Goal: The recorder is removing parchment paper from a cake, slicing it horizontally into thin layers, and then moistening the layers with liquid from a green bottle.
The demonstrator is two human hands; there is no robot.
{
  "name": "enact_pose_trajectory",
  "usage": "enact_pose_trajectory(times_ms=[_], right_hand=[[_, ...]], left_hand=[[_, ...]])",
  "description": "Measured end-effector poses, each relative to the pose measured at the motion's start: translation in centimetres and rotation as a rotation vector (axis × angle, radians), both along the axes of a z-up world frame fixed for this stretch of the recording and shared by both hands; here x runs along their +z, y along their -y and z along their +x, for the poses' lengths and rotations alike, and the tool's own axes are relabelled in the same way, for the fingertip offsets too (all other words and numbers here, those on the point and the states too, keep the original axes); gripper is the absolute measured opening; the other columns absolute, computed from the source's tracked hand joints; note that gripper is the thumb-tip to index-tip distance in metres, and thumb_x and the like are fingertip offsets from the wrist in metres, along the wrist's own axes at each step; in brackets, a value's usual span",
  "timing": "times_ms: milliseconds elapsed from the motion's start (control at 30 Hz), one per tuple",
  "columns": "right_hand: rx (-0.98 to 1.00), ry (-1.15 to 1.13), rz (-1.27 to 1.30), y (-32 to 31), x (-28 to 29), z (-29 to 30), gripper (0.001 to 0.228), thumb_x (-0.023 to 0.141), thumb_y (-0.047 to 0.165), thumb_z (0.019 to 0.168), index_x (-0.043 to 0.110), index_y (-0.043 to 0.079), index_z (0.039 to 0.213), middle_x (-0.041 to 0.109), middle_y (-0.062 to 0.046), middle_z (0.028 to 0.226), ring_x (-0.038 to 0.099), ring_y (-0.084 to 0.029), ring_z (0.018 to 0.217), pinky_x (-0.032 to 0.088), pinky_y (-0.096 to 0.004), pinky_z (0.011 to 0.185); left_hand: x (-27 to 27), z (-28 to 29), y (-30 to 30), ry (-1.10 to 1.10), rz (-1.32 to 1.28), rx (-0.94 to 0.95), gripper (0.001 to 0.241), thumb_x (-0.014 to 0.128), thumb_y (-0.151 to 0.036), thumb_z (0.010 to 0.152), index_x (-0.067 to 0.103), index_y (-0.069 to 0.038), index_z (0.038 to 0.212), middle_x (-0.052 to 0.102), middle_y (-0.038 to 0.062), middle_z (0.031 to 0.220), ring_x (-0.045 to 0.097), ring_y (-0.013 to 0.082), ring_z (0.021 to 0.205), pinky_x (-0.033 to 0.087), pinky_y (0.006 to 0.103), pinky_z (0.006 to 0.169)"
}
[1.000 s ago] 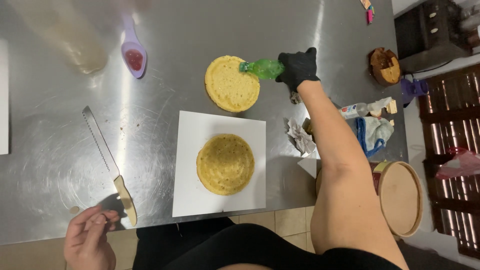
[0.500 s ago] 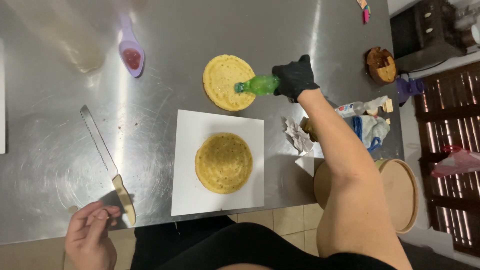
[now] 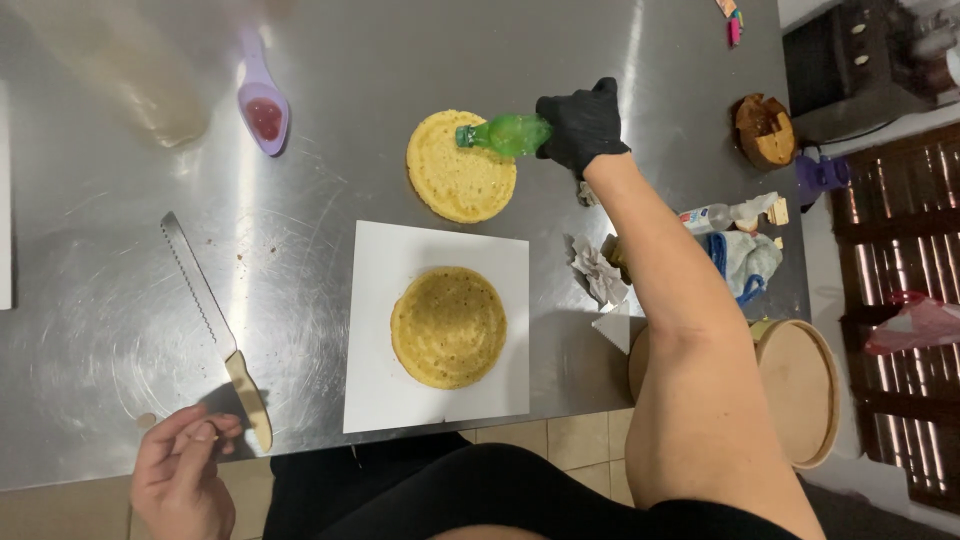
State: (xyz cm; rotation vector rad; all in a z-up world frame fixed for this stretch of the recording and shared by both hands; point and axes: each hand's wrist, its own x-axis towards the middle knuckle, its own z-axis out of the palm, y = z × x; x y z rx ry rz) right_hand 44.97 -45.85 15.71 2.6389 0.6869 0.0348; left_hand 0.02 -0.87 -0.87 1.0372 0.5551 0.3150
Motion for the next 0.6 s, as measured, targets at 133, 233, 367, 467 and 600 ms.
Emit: enact_pose_trajectory(times_ms=[133, 233, 367, 467, 600], right_hand=[[-0.013, -0.079, -0.022, -0.2, 1.1, -0.8, 0.045, 0.090, 0.046, 0.064, 0.070, 0.025, 0.098, 0.073, -0.002, 0.077, 0.068, -0.029, 0.074, 0.035, -0.050, 0.090], [-0.085, -0.110, -0.086, 1.6, 1.4, -0.2, 0.046, 0.090, 0.046, 0.063, 0.072, 0.027, 0.101, 0.073, -0.004, 0.075, 0.069, -0.028, 0.075, 0.034, -0.050, 0.093], [-0.089, -0.070, -0.087, 2.3, 1.4, 1.2, 0.045, 0.090, 0.045, 0.065, 0.073, 0.028, 0.103, 0.073, -0.004, 0.076, 0.069, -0.028, 0.076, 0.034, -0.049, 0.093], [-0.060, -0.030, -0.034, 1.6, 1.7, 1.1, 0.046, 0.089, 0.045, 0.066, 0.073, 0.026, 0.104, 0.073, -0.003, 0.079, 0.069, -0.029, 0.077, 0.034, -0.049, 0.093], [-0.055, -0.063, -0.034, 1.2, 1.7, 0.1, 0.047, 0.090, 0.047, 0.067, 0.073, 0.025, 0.105, 0.073, -0.003, 0.079, 0.069, -0.029, 0.077, 0.034, -0.050, 0.093]], left_hand=[[0.8, 0.1, -0.1, 0.002, -0.005, 0.008, 0.018, 0.056, 0.005, 0.107, 0.060, 0.007, 0.124, 0.071, 0.020, 0.101, 0.069, 0.0228, 0.095, 0.051, 0.0307, 0.084], [0.3, -0.2, -0.3, 0.002, -0.003, 0.017, 0.018, 0.057, 0.005, 0.106, 0.060, 0.006, 0.124, 0.071, 0.020, 0.101, 0.069, 0.0236, 0.096, 0.051, 0.0308, 0.083], [0.3, -0.2, -0.1, -0.003, 0.001, 0.018, 0.018, 0.057, 0.005, 0.106, 0.060, 0.006, 0.124, 0.071, 0.020, 0.100, 0.069, 0.0228, 0.093, 0.051, 0.0307, 0.084], [0.9, 0.2, 0.2, -0.019, 0.000, 0.011, 0.018, 0.057, 0.005, 0.106, 0.060, 0.007, 0.124, 0.071, 0.020, 0.100, 0.069, 0.0228, 0.094, 0.051, 0.0307, 0.085], [1.3, 0.0, 0.0, -0.003, -0.006, 0.005, 0.018, 0.057, 0.005, 0.107, 0.060, 0.007, 0.124, 0.071, 0.019, 0.100, 0.069, 0.0224, 0.094, 0.052, 0.0307, 0.085]])
